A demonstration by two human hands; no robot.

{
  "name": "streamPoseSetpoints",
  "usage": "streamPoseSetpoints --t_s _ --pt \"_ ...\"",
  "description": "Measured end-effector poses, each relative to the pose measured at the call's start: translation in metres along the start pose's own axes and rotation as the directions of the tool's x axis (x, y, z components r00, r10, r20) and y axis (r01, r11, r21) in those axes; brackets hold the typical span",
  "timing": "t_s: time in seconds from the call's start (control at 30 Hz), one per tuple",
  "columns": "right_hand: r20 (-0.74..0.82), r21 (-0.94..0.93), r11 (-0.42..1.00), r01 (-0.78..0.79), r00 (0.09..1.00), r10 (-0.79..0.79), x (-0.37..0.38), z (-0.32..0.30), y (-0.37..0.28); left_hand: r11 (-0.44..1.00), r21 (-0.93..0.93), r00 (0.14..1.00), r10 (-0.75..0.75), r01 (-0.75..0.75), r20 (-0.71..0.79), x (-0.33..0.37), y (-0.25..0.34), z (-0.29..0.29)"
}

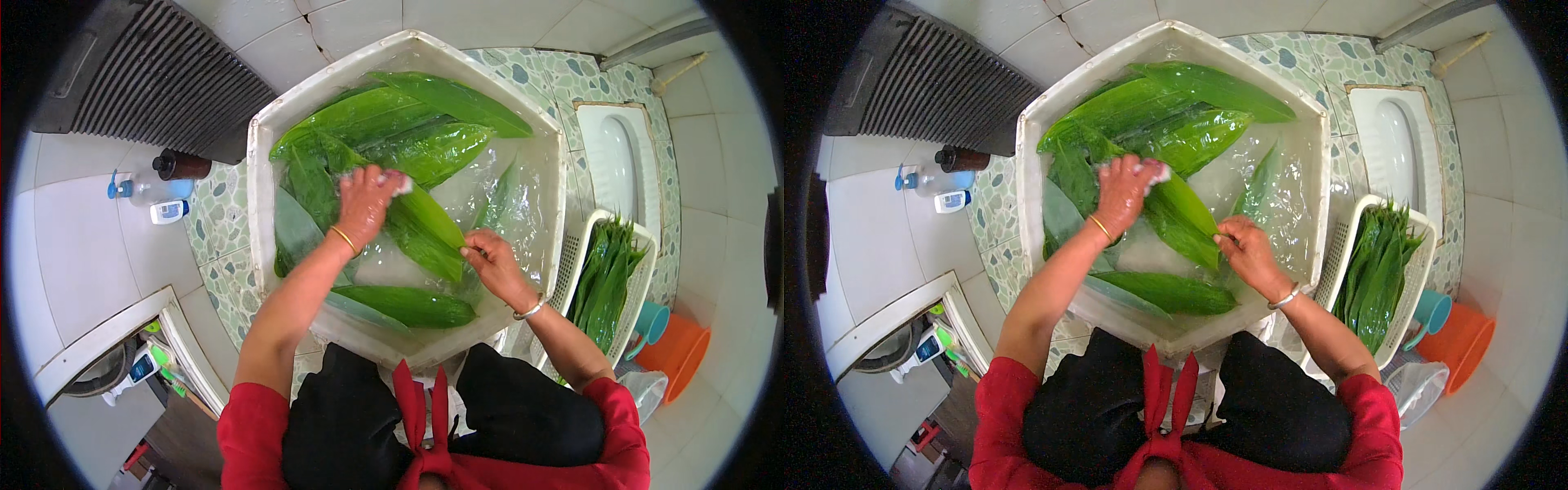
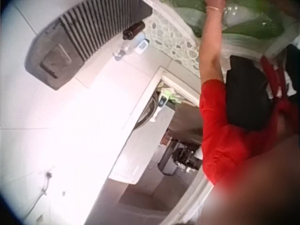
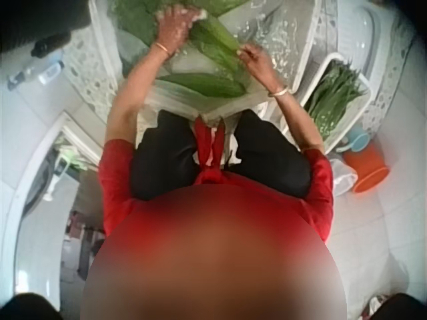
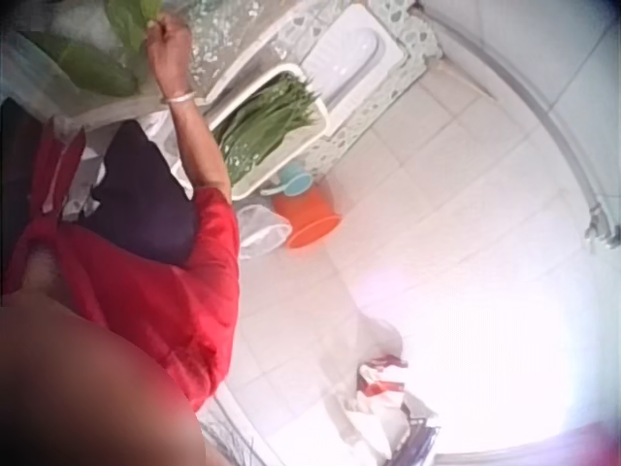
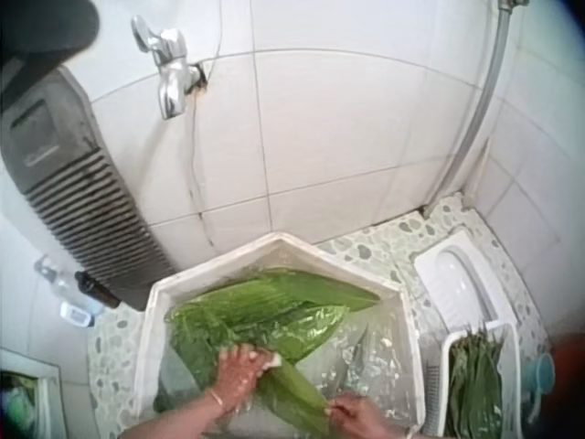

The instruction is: Washing large green leaves in a tub of water and placing them in a basket.

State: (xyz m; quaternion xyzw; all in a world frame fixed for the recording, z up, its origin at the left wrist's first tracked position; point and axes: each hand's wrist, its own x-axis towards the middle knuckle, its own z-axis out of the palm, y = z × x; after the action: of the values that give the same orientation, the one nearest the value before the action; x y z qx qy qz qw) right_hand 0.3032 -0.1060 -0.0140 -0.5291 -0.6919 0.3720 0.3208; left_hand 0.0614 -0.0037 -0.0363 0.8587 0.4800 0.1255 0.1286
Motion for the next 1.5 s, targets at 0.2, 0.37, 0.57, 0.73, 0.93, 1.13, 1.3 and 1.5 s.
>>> streamPoseSetpoints --t_s 0.2,0.37,0.57,0.73,0.93,1.13,1.3,1.5 --pt "0.029 0.370 0.825 -0.427 0.893 0.450 0.020 -0.046 -0.064 0.953 0.232 0.981 -0.182 0.194 -0.071 0.009 -0.040 -0.002" --pt "-0.266 0.472 0.847 -0.244 0.876 0.401 0.038 -0.104 -0.133 0.947 0.054 0.947 -0.312 0.316 -0.074 -0.001 -0.066 -0.009" --pt "-0.194 0.110 0.982 0.151 0.973 -0.128 0.041 -0.072 -0.126 0.106 -0.939 0.668 -0.729 0.327 0.151 -0.019 -0.046 -0.039" --pt "0.095 0.038 0.999 -0.013 0.995 0.010 0.018 -0.011 -0.054 -0.029 -0.976 0.633 -0.757 0.216 0.162 -0.030 -0.006 -0.074" --pt "0.154 -0.090 0.995 0.034 0.988 -0.020 0.008 0.016 -0.034 0.617 -0.783 0.975 -0.210 0.077 -0.069 -0.025 0.067 -0.057" --pt "0.197 -0.019 0.999 0.036 0.980 -0.032 -0.006 0.011 -0.039 0.966 -0.254 0.996 0.070 -0.054 0.054 -0.010 0.051 0.000" --pt "0.055 0.077 0.994 0.083 0.995 -0.088 -0.012 -0.016 -0.064 0.998 0.054 0.998 -0.038 0.035 0.047 0.002 0.009 0.006" --pt "-0.234 -0.130 0.991 0.032 0.970 -0.062 -0.026 -0.105 -0.103 0.982 0.182 0.997 -0.033 0.046 -0.075 0.000 -0.025 0.018"
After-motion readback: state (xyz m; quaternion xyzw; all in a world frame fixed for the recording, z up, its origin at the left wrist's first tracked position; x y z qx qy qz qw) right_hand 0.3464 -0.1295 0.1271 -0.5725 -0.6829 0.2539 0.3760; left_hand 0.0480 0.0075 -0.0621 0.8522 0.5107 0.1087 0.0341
